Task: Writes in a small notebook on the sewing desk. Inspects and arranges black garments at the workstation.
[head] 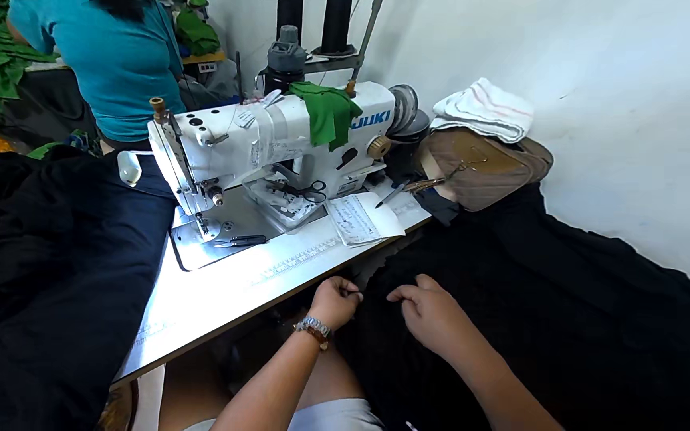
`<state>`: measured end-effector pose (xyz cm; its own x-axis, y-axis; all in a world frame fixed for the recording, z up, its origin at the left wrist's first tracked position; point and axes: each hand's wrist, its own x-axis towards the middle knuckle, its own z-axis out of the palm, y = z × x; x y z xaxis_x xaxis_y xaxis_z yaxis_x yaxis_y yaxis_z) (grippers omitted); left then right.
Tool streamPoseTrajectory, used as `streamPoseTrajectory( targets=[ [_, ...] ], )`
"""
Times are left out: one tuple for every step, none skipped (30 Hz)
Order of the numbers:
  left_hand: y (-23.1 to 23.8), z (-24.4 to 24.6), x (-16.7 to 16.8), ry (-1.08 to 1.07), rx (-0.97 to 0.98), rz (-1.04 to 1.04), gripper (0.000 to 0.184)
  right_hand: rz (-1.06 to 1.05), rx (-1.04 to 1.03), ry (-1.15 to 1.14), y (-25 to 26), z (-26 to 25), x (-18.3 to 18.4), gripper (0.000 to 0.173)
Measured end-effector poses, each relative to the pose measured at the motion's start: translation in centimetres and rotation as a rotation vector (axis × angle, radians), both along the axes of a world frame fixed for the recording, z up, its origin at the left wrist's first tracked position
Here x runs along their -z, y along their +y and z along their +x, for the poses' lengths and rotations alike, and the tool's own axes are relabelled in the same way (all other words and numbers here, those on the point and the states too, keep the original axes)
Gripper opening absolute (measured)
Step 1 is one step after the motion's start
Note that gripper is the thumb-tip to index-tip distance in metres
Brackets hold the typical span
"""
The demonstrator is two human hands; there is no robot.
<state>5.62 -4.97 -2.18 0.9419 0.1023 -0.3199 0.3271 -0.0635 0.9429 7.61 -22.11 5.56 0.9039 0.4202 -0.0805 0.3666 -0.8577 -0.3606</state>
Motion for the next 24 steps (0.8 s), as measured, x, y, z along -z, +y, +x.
streamPoseTrajectory(
  targets=[
    [-0.2,0.0,-1.1,0.006,-0.041,-0.107,0.021,-0.022,0.001,0.035,0.5,-0.3,0.2,0.018],
    [-0.4,0.1,-2.1,-0.001,-0.062,-0.144,0.020,-0.038,0.008,0.049,1.0,-0.5,0.6,0.029],
    [-0.8,0.2,-2.7,-0.027,-0.071,-0.117,0.019,-0.063,0.018,0.050,1.5,-0.7,0.9,0.043],
    [-1.1,0.3,-3.1,-0.058,-0.057,-0.063,0.019,-0.088,0.025,0.036,1.8,-0.8,1.1,0.047],
    [-1.2,0.4,-3.4,-0.085,-0.042,-0.023,0.020,-0.091,0.026,0.001,1.8,-0.8,1.2,0.040],
    [-1.3,0.4,-3.4,-0.113,-0.024,-0.005,0.023,-0.067,0.027,-0.036,1.6,-0.6,1.2,0.029],
    [-1.2,0.5,-2.9,-0.137,0.005,-0.002,0.028,-0.035,0.032,-0.062,1.2,-0.5,1.1,0.019],
    [-1.0,0.7,-2.1,-0.146,0.041,0.021,0.031,-0.003,0.038,-0.076,0.8,-0.3,0.9,0.013],
    [-0.8,0.7,-1.0,-0.136,0.086,0.099,0.034,0.034,0.042,-0.086,0.2,-0.1,0.7,0.010],
    [-0.5,0.5,0.3,-0.112,0.137,0.222,0.037,0.069,0.045,-0.103,-0.4,0.1,0.6,0.009],
    [-0.2,0.5,1.5,-0.054,0.204,0.333,0.040,0.092,0.051,-0.113,-0.8,0.3,0.5,0.009],
    [0.0,0.5,2.6,0.033,0.286,0.418,0.042,0.116,0.059,-0.123,-1.1,0.5,0.5,0.010],
    [0.1,0.4,3.7,0.119,0.364,0.470,0.044,0.143,0.069,-0.130,-1.2,0.6,0.4,0.012],
    [0.0,0.3,4.6,0.177,0.411,0.484,0.045,0.166,0.075,-0.138,-1.3,0.6,0.5,0.014],
    [-0.1,0.1,5.4,0.202,0.409,0.473,0.044,0.175,0.073,-0.146,-1.4,0.5,0.5,0.015],
    [-0.3,0.0,5.8,0.205,0.367,0.453,0.043,0.185,0.058,-0.162,-1.4,0.5,0.5,0.013],
    [-0.5,0.0,6.1,0.203,0.312,0.430,0.043,0.191,0.029,-0.177,-1.4,0.4,0.5,0.010],
    [-0.7,0.2,6.4,0.195,0.254,0.399,0.043,0.195,-0.007,-0.189,-1.5,0.4,0.6,0.012],
    [-0.8,0.5,6.6,0.186,0.197,0.348,0.044,0.189,-0.030,-0.189,-1.6,0.4,0.6,0.018],
    [-0.9,0.8,6.8,0.172,0.136,0.284,0.045,0.178,-0.030,-0.173,-1.6,0.4,0.6,0.024],
    [-1.0,1.2,6.9,0.163,0.079,0.224,0.045,0.173,-0.026,-0.159,-1.7,0.4,0.6,0.028],
    [-1.0,1.4,6.6,0.162,0.034,0.168,0.045,0.174,-0.020,-0.148,-1.7,0.4,0.7,0.031],
    [-1.1,1.4,5.9,0.167,-0.007,0.106,0.045,0.171,-0.014,-0.146,-1.8,0.4,0.7,0.033],
    [-1.0,1.1,4.9,0.174,-0.042,0.051,0.046,0.165,0.001,-0.142,-1.8,0.3,0.7,0.034]
  ],
)
